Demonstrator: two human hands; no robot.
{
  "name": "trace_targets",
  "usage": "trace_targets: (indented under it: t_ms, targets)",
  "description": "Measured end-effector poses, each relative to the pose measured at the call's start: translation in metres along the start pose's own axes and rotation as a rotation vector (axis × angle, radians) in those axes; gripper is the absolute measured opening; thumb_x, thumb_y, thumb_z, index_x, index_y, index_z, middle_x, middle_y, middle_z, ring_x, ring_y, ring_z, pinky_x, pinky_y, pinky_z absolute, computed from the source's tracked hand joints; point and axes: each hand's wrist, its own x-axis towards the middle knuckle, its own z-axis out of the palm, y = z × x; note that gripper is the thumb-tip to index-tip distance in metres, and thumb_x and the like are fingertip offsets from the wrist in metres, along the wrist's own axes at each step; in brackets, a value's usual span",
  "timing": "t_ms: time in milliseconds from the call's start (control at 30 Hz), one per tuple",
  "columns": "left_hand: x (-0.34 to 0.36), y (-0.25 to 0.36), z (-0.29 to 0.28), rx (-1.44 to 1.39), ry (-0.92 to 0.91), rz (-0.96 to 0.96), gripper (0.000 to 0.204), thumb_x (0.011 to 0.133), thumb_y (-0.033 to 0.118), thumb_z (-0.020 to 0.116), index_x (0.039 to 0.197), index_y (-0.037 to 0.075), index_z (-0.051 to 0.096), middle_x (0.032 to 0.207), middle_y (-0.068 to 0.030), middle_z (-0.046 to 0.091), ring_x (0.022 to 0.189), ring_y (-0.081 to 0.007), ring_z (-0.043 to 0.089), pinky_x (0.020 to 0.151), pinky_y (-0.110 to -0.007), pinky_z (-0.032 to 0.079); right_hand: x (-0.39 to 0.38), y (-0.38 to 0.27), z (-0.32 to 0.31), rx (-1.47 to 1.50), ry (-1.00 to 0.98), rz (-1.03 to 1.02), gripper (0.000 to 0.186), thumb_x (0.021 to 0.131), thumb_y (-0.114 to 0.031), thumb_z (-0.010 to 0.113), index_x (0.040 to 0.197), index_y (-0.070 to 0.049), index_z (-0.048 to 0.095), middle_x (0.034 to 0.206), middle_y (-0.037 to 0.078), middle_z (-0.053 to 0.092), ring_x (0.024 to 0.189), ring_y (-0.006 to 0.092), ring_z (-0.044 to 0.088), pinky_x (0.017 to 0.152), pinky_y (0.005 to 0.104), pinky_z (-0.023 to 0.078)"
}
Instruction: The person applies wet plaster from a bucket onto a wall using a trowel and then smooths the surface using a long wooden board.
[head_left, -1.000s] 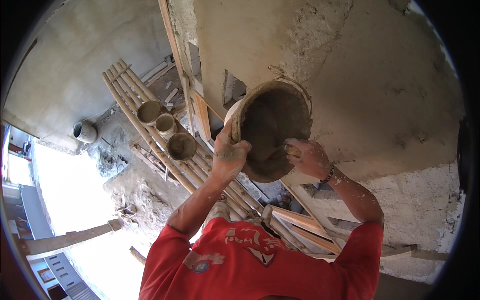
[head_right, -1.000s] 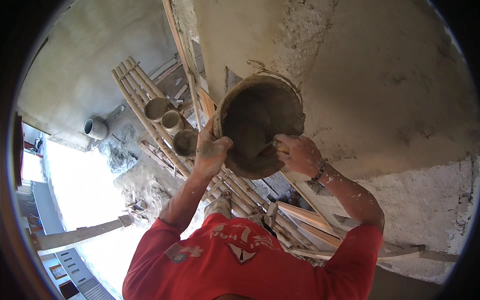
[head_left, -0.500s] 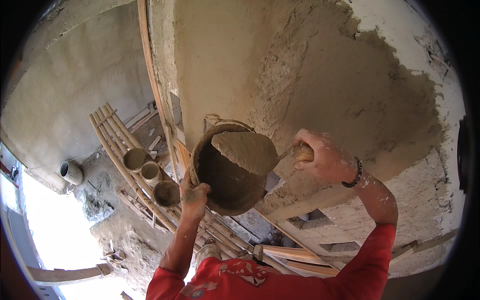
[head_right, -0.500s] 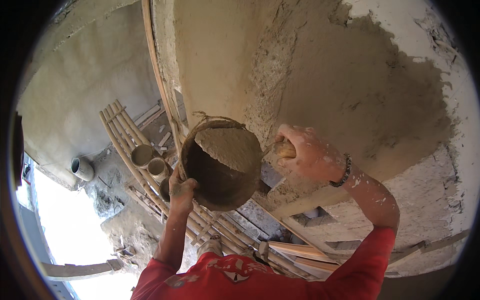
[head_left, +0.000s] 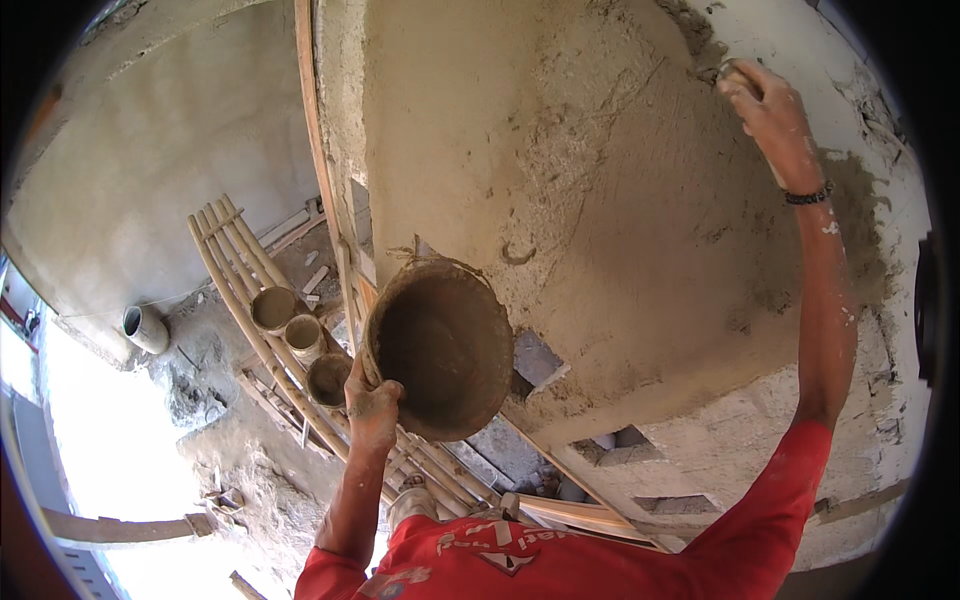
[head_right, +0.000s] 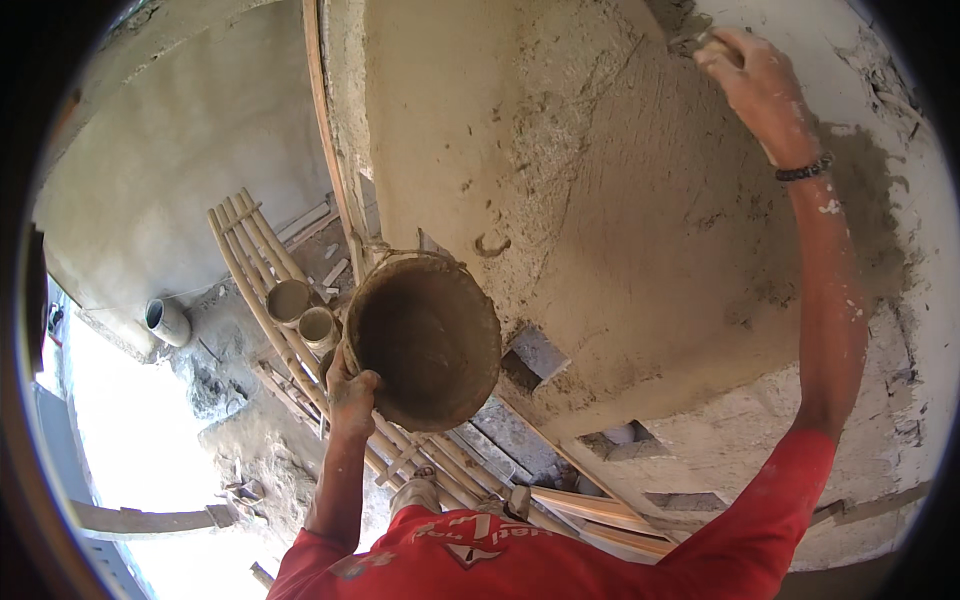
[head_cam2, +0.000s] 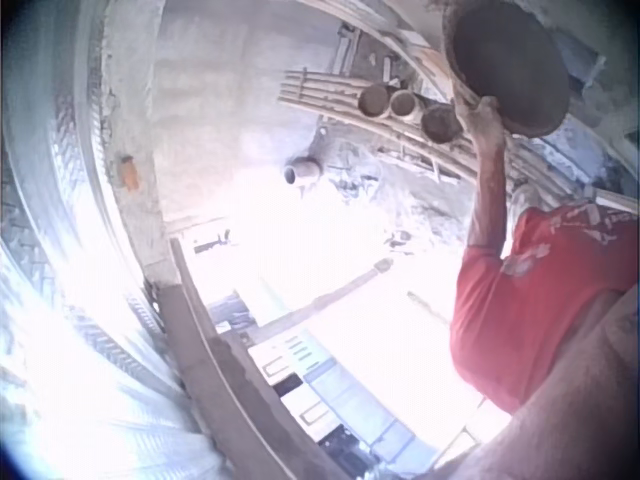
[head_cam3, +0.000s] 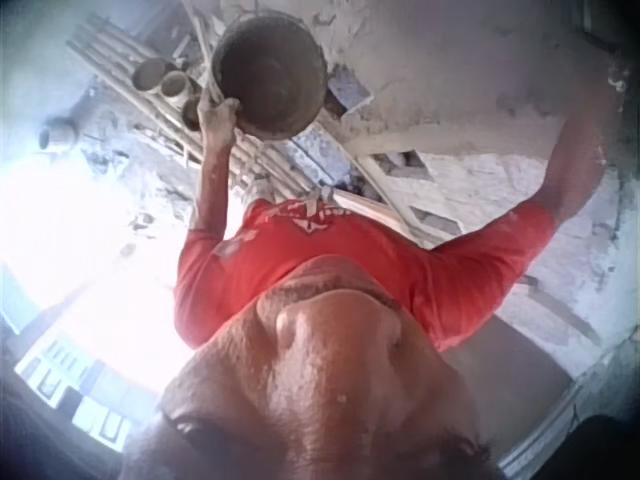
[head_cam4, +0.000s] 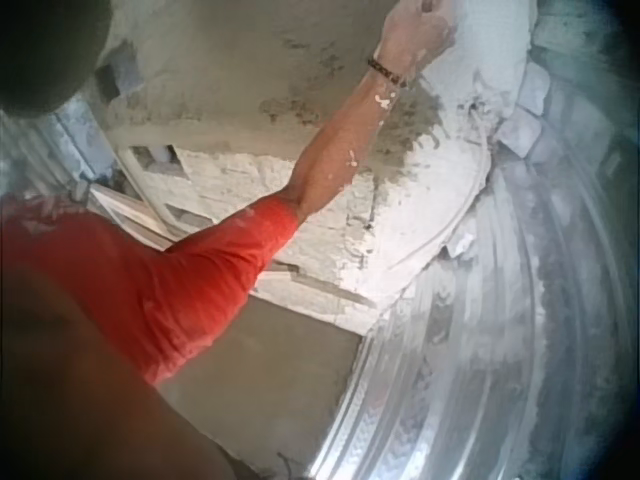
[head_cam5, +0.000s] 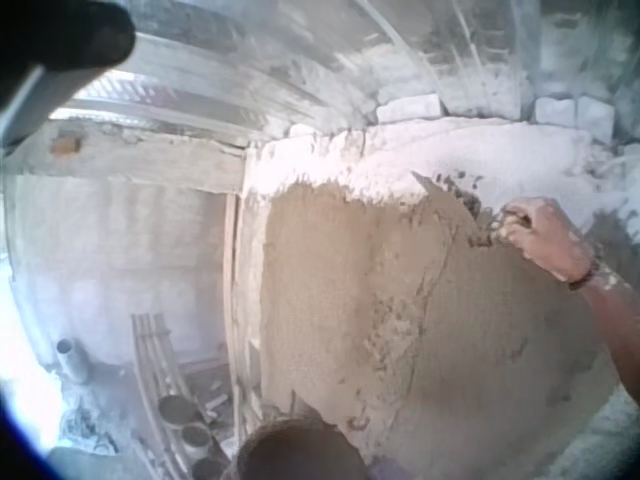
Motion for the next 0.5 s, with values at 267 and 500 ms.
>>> trace_targets:
  t_ms: [267,500]
  targets:
    - [-0.004,-0.019,0.011,0.118,-0.041,-0.032,0.058,0.068,-0.007,0.046,0.126,-0.001,0.053,0.096,-0.0015,0.063,0.075,-0.0077,0.056,0.064,-0.020,0.046,-0.063,0.012,-0.001,0.261,-0.435,0.026,0.035,0.083,-0.019,0.066,0.110,0.003,0.063,0.086,0.010,0.065,0.068,0.0169,0.061,0.061,0.0333,0.050]
    - [-0.010,-0.018,0.043,0.250,-0.199,0.068,0.062,0.068,-0.006,0.046,0.129,-0.004,0.051,0.108,-0.0049,0.063,0.091,-0.0104,0.058,0.077,-0.023,0.049,-0.208,-0.039,0.090,-0.181,-0.829,-0.373,0.028,0.080,-0.018,0.062,0.106,-0.007,0.063,0.090,0.010,0.066,0.087,0.0242,0.065,0.081,0.0443,0.049]
